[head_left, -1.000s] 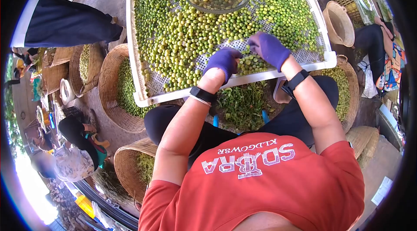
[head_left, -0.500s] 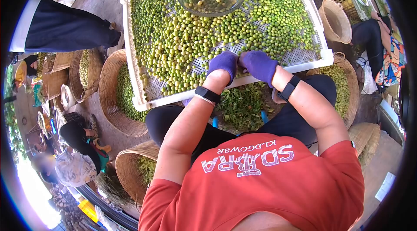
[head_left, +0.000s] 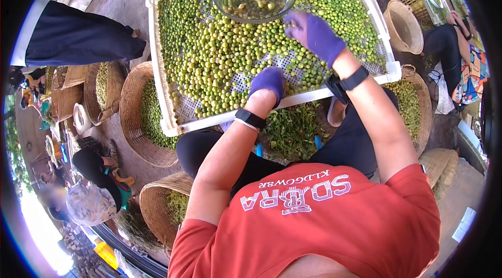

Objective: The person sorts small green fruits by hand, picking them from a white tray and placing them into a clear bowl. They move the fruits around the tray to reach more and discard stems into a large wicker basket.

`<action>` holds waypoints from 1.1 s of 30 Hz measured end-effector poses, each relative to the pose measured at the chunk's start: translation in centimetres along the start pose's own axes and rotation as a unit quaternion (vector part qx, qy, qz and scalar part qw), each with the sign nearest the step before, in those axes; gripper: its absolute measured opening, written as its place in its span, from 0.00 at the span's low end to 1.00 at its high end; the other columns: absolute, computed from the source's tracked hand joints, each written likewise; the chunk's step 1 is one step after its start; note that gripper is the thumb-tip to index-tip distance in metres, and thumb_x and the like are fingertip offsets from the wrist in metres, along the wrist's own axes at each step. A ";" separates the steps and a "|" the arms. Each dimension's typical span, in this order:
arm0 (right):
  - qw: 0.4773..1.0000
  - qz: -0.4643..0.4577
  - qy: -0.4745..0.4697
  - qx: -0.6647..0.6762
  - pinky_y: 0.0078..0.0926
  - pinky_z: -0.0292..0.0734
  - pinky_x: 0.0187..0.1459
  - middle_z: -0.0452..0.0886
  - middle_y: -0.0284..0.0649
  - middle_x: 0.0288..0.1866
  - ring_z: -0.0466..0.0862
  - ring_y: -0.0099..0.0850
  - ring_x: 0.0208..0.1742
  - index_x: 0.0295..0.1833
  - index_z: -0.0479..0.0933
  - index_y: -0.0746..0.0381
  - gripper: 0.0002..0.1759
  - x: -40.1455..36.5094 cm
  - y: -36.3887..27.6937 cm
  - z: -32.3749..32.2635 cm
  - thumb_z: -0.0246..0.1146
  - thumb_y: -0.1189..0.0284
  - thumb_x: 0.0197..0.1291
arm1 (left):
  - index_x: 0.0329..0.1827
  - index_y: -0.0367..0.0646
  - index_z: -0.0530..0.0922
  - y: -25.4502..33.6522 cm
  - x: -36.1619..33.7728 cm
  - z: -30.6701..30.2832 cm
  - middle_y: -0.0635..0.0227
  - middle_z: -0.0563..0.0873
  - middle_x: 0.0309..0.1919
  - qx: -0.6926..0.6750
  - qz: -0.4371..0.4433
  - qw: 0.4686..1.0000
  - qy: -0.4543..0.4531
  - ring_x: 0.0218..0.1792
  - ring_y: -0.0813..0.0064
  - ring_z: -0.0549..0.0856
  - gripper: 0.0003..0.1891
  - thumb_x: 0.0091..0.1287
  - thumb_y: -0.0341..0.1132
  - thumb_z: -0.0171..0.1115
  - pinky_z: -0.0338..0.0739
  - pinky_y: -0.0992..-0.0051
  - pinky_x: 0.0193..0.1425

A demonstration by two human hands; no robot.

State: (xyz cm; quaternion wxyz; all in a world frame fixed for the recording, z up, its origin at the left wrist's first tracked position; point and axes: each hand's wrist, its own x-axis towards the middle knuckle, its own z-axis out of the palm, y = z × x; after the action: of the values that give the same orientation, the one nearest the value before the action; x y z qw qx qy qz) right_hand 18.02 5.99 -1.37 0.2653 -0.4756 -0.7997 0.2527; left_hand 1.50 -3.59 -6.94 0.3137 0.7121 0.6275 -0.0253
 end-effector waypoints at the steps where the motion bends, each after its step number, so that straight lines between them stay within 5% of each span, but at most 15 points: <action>1: 0.994 0.039 -0.099 0.026 0.40 0.79 0.47 0.85 0.47 0.41 0.84 0.46 0.43 0.45 0.79 0.60 0.12 -1.3 0.3 0.9 0.63 0.66 0.58 | 0.37 0.45 0.84 0.3 -0.6 -0.9 0.54 0.86 0.38 -0.001 0.001 1.000 -0.012 0.41 0.52 0.86 0.08 0.54 0.31 0.63 0.80 0.62 0.47; 2: 0.989 -0.008 -0.142 -0.042 0.41 0.79 0.42 0.84 0.46 0.34 0.85 0.45 0.38 0.38 0.79 0.58 0.05 -2.6 0.1 2.1 0.61 0.70 0.58 | 0.38 0.45 0.84 -0.2 -0.4 -0.7 0.54 0.86 0.39 -0.024 0.005 1.000 -0.002 0.41 0.53 0.86 0.09 0.55 0.31 0.63 0.80 0.62 0.48; 5: 0.963 -0.019 -0.187 -0.191 0.42 0.79 0.41 0.83 0.47 0.38 0.85 0.46 0.39 0.39 0.80 0.58 0.06 -6.3 -0.8 5.6 0.60 0.71 0.56 | 0.46 0.49 0.83 -0.9 0.0 -1.7 0.56 0.86 0.42 -0.037 -0.019 0.999 -0.021 0.44 0.55 0.86 0.14 0.56 0.31 0.61 0.79 0.63 0.50; 9: 0.958 -0.067 -0.177 -0.216 0.42 0.79 0.43 0.83 0.47 0.42 0.85 0.46 0.40 0.41 0.80 0.58 0.08 -8.1 -0.5 6.2 0.62 0.70 0.55 | 0.51 0.37 0.82 -2.3 0.2 -5.0 0.63 0.88 0.35 -0.277 -0.066 0.959 0.003 0.32 0.74 0.85 0.20 0.53 0.27 0.64 0.79 0.75 0.41; 12: 0.983 -0.071 -0.145 -0.085 0.43 0.79 0.44 0.83 0.47 0.42 0.84 0.46 0.41 0.40 0.81 0.59 0.08 -8.2 1.6 5.6 0.63 0.68 0.56 | 0.48 0.38 0.83 -2.5 1.2 -7.9 0.64 0.88 0.35 -0.365 -0.039 0.924 0.105 0.29 0.76 0.84 0.14 0.60 0.34 0.64 0.79 0.76 0.36; 13: 0.984 0.012 -0.169 -0.052 0.42 0.78 0.46 0.83 0.47 0.42 0.83 0.47 0.42 0.40 0.81 0.60 0.10 -7.0 0.6 4.1 0.65 0.66 0.56 | 0.48 0.39 0.81 -2.3 2.3 -8.8 0.65 0.87 0.35 -0.403 -0.034 0.908 0.107 0.29 0.76 0.83 0.14 0.62 0.35 0.63 0.79 0.76 0.36; 18: 0.996 0.073 -0.031 0.038 0.38 0.77 0.46 0.82 0.45 0.39 0.82 0.44 0.43 0.39 0.80 0.60 0.08 -3.5 1.6 1.2 0.65 0.67 0.57 | 0.48 0.43 0.75 -0.4 6.7 -14.6 0.67 0.80 0.31 -0.588 -0.015 0.800 0.119 0.30 0.73 0.78 0.12 0.70 0.42 0.58 0.79 0.76 0.34; 19: 0.996 0.074 -0.012 0.051 0.39 0.77 0.47 0.83 0.46 0.40 0.83 0.45 0.44 0.38 0.80 0.60 0.07 -2.9 1.3 1.0 0.64 0.68 0.59 | 0.60 0.41 0.71 0.1 6.7 -15.2 0.63 0.80 0.38 -0.575 0.005 0.807 0.131 0.39 0.72 0.79 0.19 0.70 0.41 0.58 0.79 0.73 0.44; 23: 0.991 -0.112 -0.069 -0.002 0.38 0.77 0.45 0.81 0.44 0.36 0.82 0.43 0.42 0.35 0.79 0.58 0.04 -2.0 0.7 5.1 0.59 0.73 0.60 | 0.72 0.37 0.60 -0.3 4.7 -14.0 0.52 0.84 0.48 -0.540 -0.005 0.816 0.207 0.49 0.73 0.82 0.33 0.63 0.28 0.60 0.72 0.77 0.55; 26: 0.966 -0.172 -0.165 -0.098 0.39 0.79 0.44 0.82 0.44 0.37 0.83 0.43 0.41 0.35 0.79 0.58 0.04 -1.8 0.1 8.6 0.59 0.73 0.57 | 0.58 0.36 0.77 -2.8 1.7 -11.9 0.52 0.87 0.37 -0.319 -0.079 0.937 0.123 0.41 0.68 0.86 0.21 0.61 0.30 0.60 0.76 0.72 0.53; 28: 0.964 -0.133 -0.176 -0.150 0.40 0.79 0.44 0.82 0.45 0.38 0.84 0.43 0.43 0.36 0.80 0.59 0.05 -2.3 -0.4 9.7 0.60 0.73 0.56 | 0.53 0.38 0.81 -4.7 0.0 -8.2 0.59 0.85 0.37 -0.130 -0.018 0.982 0.135 0.35 0.73 0.84 0.15 0.65 0.34 0.62 0.79 0.72 0.40; 33: 0.968 -0.116 -0.176 -0.140 0.41 0.79 0.44 0.82 0.46 0.40 0.84 0.45 0.44 0.38 0.80 0.60 0.07 -2.6 -0.1 9.7 0.64 0.71 0.53 | 0.49 0.50 0.84 -3.9 -2.0 -3.9 0.56 0.84 0.43 -0.047 0.047 0.990 0.121 0.45 0.54 0.82 0.18 0.54 0.28 0.67 0.77 0.64 0.54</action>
State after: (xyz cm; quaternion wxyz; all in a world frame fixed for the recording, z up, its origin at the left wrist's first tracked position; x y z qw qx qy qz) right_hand 12.63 2.13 -8.87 0.0788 -0.3604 -0.9108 0.1855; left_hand -3.82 -3.40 -4.57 0.2692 0.7233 0.6271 0.1055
